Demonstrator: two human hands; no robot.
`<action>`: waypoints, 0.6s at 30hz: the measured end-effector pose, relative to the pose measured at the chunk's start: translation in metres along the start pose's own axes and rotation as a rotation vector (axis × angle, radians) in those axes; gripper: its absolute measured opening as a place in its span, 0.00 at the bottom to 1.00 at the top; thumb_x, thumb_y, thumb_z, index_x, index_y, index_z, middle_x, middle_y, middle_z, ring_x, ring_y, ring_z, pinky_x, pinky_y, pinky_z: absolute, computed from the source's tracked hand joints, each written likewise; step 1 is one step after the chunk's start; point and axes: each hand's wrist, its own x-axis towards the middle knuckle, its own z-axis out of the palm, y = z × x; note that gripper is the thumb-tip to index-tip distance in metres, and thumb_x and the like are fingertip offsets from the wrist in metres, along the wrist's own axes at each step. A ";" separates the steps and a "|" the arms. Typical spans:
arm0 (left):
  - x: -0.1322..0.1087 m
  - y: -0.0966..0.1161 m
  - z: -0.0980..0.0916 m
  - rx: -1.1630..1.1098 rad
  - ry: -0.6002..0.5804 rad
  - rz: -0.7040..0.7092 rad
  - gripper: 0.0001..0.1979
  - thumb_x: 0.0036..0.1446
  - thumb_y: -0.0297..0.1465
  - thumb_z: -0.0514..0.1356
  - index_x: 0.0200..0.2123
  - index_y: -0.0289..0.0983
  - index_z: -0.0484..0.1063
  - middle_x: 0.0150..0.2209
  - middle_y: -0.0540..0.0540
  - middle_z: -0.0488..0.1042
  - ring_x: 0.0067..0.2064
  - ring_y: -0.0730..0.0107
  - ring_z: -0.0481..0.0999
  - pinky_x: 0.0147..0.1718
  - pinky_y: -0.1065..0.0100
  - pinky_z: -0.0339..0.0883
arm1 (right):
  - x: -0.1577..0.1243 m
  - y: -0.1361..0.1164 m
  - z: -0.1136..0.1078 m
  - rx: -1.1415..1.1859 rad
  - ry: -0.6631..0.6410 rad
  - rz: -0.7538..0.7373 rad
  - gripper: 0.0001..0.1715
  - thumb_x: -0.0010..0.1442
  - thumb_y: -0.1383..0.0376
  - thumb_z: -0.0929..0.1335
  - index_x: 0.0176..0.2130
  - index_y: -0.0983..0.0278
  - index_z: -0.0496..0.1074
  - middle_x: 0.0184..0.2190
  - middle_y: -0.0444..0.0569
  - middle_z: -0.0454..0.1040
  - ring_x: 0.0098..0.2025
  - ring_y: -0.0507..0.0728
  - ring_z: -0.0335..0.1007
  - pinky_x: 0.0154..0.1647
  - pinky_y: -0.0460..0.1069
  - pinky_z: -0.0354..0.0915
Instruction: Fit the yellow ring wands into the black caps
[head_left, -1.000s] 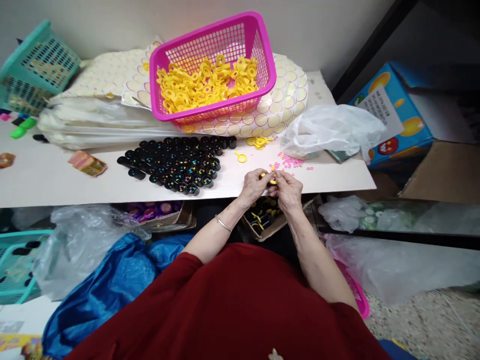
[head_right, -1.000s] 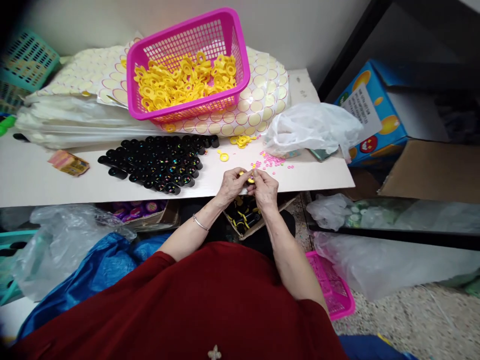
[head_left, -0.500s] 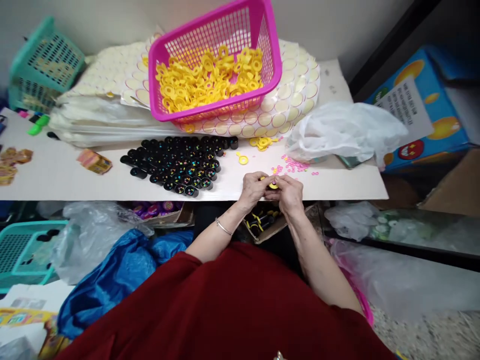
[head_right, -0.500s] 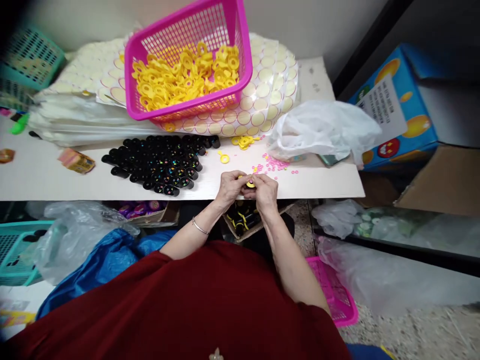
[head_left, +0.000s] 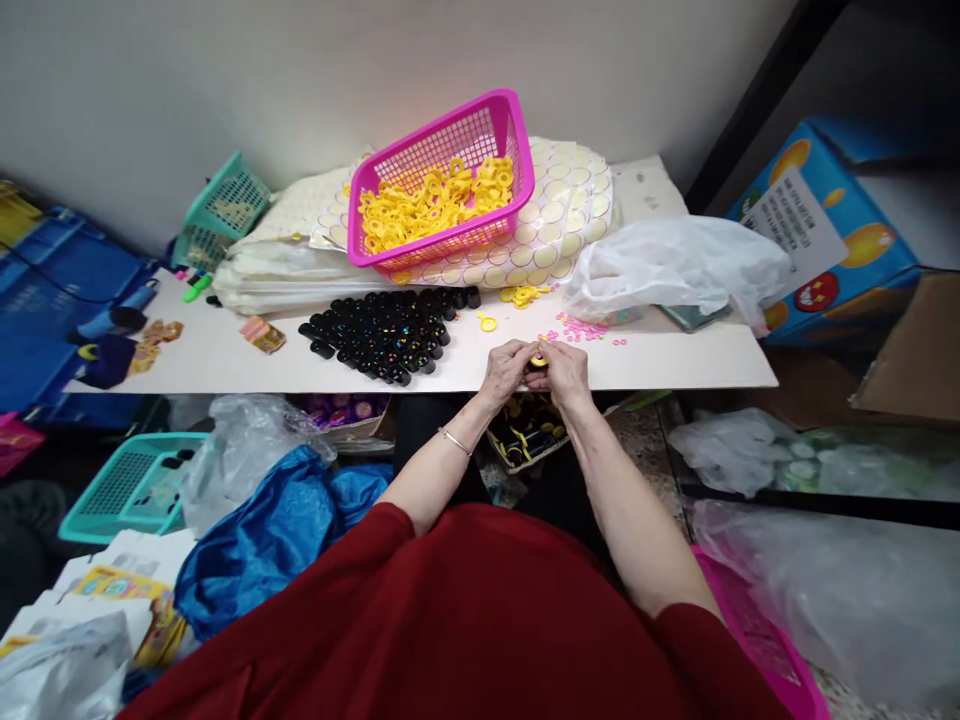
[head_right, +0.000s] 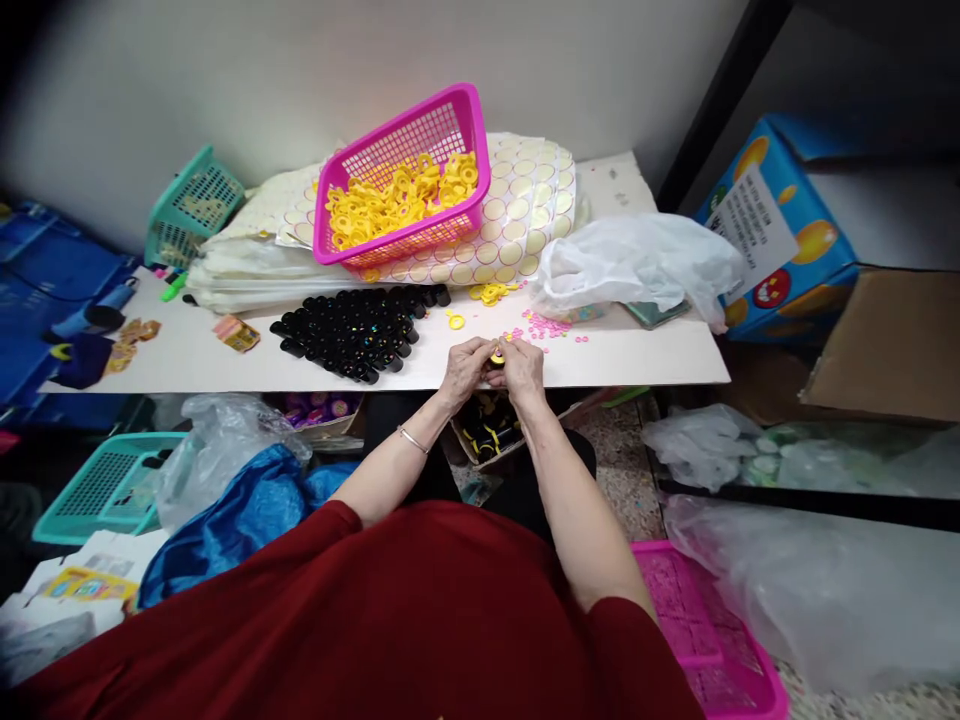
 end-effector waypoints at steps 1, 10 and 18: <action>0.000 0.000 0.000 0.007 0.000 -0.014 0.18 0.46 0.45 0.61 0.25 0.33 0.70 0.19 0.55 0.64 0.22 0.81 0.60 0.23 0.75 0.55 | 0.000 -0.001 0.000 0.002 -0.001 -0.002 0.13 0.46 0.58 0.71 0.22 0.63 0.66 0.11 0.38 0.65 0.10 0.51 0.62 0.08 0.46 0.64; 0.000 -0.004 0.003 0.085 0.047 -0.007 0.16 0.50 0.42 0.59 0.23 0.34 0.69 0.20 0.54 0.64 0.24 0.80 0.60 0.26 0.74 0.57 | 0.000 0.000 0.002 -0.100 0.088 -0.010 0.15 0.47 0.58 0.70 0.19 0.62 0.64 0.09 0.37 0.61 0.09 0.50 0.60 0.06 0.43 0.56; -0.004 -0.006 0.002 0.066 0.006 0.053 0.15 0.55 0.41 0.56 0.25 0.35 0.68 0.24 0.51 0.66 0.28 0.77 0.64 0.29 0.73 0.60 | -0.006 0.013 -0.003 -0.139 0.115 -0.107 0.18 0.49 0.50 0.70 0.28 0.64 0.72 0.19 0.41 0.71 0.16 0.50 0.66 0.12 0.45 0.63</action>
